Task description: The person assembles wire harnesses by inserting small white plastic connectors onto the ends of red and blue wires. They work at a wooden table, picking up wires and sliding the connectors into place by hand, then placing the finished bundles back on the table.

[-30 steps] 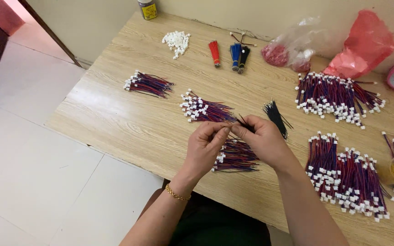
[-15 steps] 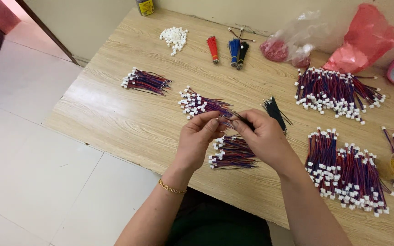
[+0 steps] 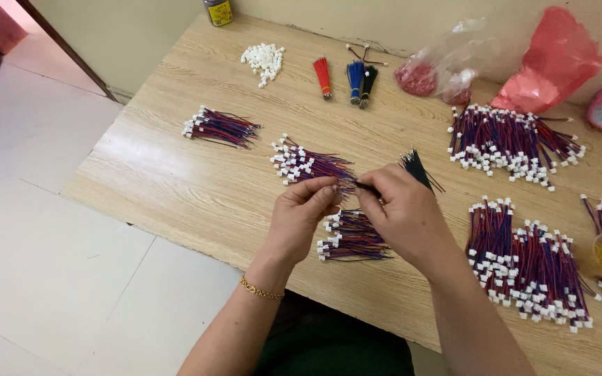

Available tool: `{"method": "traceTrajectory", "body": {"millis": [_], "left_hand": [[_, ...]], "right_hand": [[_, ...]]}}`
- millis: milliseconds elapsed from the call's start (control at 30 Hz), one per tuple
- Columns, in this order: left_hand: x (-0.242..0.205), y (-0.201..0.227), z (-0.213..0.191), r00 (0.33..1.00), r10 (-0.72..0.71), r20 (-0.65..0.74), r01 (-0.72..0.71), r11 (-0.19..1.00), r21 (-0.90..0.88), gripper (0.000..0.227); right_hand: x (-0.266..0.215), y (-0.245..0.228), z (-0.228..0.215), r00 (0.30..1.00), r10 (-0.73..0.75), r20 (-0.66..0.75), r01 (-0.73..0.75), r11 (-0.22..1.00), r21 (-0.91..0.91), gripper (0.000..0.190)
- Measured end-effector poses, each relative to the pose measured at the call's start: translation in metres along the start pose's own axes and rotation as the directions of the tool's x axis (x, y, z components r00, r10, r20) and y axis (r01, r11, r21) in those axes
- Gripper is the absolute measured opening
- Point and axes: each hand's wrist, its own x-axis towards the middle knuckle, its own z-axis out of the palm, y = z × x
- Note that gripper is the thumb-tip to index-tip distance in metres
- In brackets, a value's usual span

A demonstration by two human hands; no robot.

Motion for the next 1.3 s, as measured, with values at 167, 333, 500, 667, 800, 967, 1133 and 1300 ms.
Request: {"method": "traceTrajectory", "body": {"millis": [167, 333, 500, 667, 800, 967, 1133, 1300], "left_hand": [[-0.007, 0.003, 0.001, 1.0, -0.027, 0.015, 0.028, 0.996, -0.082, 0.021], [-0.007, 0.004, 0.003, 0.998, -0.052, 0.035, 0.056, 0.99, -0.126, 0.022], [-0.008, 0.0, 0.002, 0.997, -0.066, 0.046, 0.072, 0.985, -0.156, 0.022], [-0.007, 0.001, 0.001, 0.995, -0.067, 0.068, 0.078, 0.981, -0.175, 0.022], [-0.008, 0.001, 0.003, 0.995, -0.079, 0.068, 0.09, 0.979, -0.181, 0.021], [-0.007, -0.002, 0.003, 0.996, -0.061, 0.062, 0.07, 0.984, -0.164, 0.021], [-0.005, -0.009, -0.001, 0.997, -0.056, 0.052, 0.062, 0.99, -0.126, 0.021], [-0.004, -0.007, -0.002, 0.997, -0.057, 0.055, 0.059, 0.998, -0.033, 0.02]], "right_hand": [[0.0, 0.008, 0.01, 0.999, 0.053, 0.006, -0.054, 0.997, 0.058, 0.011], [0.001, 0.009, 0.012, 0.995, 0.101, 0.005, -0.101, 0.987, 0.122, 0.01], [0.001, 0.006, 0.012, 0.989, 0.145, 0.004, -0.144, 0.983, 0.11, 0.009], [0.001, 0.012, 0.017, 0.993, 0.122, -0.012, -0.119, 0.986, 0.116, 0.009], [0.001, 0.019, 0.022, 0.994, 0.108, -0.032, -0.104, 0.988, 0.115, 0.009], [-0.006, 0.013, 0.024, 0.994, 0.077, -0.083, -0.075, 0.997, 0.024, 0.009], [-0.007, 0.022, 0.029, 0.992, 0.019, -0.127, -0.024, 0.999, -0.035, 0.007], [-0.009, 0.017, 0.028, 0.993, -0.01, -0.119, -0.001, 0.995, -0.099, 0.008]]}}
